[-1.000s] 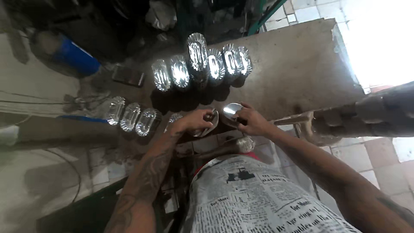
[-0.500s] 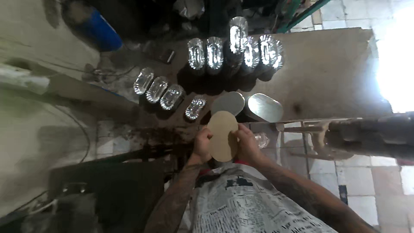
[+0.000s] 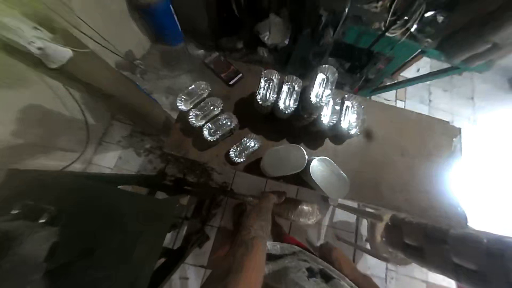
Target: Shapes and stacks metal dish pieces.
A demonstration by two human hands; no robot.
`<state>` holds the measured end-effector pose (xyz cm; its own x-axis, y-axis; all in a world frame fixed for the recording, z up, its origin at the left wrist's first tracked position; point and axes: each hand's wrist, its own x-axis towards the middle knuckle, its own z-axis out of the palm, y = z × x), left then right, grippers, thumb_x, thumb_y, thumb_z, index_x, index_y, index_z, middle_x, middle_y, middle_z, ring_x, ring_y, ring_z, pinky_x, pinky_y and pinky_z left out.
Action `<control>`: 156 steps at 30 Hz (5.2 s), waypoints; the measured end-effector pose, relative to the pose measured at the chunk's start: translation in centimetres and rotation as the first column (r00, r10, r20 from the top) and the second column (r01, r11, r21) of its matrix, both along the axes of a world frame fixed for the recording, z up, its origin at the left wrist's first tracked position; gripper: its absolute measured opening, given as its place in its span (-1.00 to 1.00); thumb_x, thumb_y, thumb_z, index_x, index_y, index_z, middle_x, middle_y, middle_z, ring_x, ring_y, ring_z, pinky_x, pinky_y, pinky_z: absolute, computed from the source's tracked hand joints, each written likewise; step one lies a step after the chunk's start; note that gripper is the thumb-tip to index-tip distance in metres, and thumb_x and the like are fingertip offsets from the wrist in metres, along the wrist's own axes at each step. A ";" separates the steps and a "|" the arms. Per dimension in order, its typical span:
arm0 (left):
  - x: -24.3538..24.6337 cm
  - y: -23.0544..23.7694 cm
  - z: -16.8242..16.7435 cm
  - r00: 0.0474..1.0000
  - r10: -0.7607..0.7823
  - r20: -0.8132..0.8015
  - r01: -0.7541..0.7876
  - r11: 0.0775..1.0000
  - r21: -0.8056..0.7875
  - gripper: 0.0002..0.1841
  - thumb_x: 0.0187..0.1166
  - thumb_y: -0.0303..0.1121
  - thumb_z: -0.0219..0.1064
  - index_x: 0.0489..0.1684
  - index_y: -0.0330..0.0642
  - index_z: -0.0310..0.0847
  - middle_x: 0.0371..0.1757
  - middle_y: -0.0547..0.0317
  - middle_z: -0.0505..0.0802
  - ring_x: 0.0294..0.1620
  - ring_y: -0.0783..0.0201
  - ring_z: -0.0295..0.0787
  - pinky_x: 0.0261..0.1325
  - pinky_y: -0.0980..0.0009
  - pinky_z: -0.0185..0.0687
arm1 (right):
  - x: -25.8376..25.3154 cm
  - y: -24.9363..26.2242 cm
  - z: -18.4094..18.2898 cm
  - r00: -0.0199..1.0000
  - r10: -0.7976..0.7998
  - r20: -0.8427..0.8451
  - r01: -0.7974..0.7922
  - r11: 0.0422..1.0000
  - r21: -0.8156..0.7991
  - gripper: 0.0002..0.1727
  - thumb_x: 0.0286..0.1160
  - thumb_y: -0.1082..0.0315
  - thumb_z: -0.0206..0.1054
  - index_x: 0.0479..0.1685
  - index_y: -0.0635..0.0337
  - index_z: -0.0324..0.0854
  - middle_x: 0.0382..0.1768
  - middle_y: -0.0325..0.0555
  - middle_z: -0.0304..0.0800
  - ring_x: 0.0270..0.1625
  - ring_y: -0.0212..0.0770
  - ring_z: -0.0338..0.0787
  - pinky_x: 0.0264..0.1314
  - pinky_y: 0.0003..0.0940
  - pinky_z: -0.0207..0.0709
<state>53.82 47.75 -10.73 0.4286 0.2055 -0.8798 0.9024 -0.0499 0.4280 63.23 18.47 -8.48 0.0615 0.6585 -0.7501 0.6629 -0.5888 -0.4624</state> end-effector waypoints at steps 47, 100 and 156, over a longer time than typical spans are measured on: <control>-51.8 -7.4 21.2 0.753 0.153 0.640 -0.440 0.840 0.318 -0.65 0.74 -0.34 0.20 0.38 -0.27 0.66 0.20 -0.08 0.85 0.22 0.09 0.81 0.36 0.08 0.67 | -56.5 37.6 6.9 0.157 0.882 0.445 -0.843 -0.115 0.525 -0.65 0.70 0.43 0.21 0.40 0.21 0.63 0.54 -0.02 0.60 0.58 0.13 0.56 0.59 0.46 0.28; -0.1 20.7 5.0 0.834 -0.513 0.203 0.325 0.755 0.570 -0.14 0.54 -0.22 0.50 0.77 -0.34 0.05 0.62 -0.45 0.43 0.59 -0.35 0.45 0.54 -0.32 0.40 | 9.4 15.4 2.1 0.889 -0.246 0.387 -0.082 0.745 0.662 -0.53 0.62 -0.05 0.31 0.14 0.17 0.76 0.08 -0.04 0.87 0.33 -0.04 0.78 0.89 0.09 0.04; -3.8 3.8 13.8 0.546 0.554 0.628 -0.489 0.820 -0.298 -0.68 0.56 -0.56 0.01 0.16 -0.18 0.58 -0.28 0.29 0.74 -0.32 0.48 0.67 -0.20 0.44 0.67 | -0.9 18.3 10.9 0.200 -0.608 -0.768 0.979 0.090 0.184 -0.68 0.70 0.35 0.02 0.25 0.16 0.58 -0.21 -0.20 0.83 -0.24 -0.31 0.83 -0.17 -0.24 0.79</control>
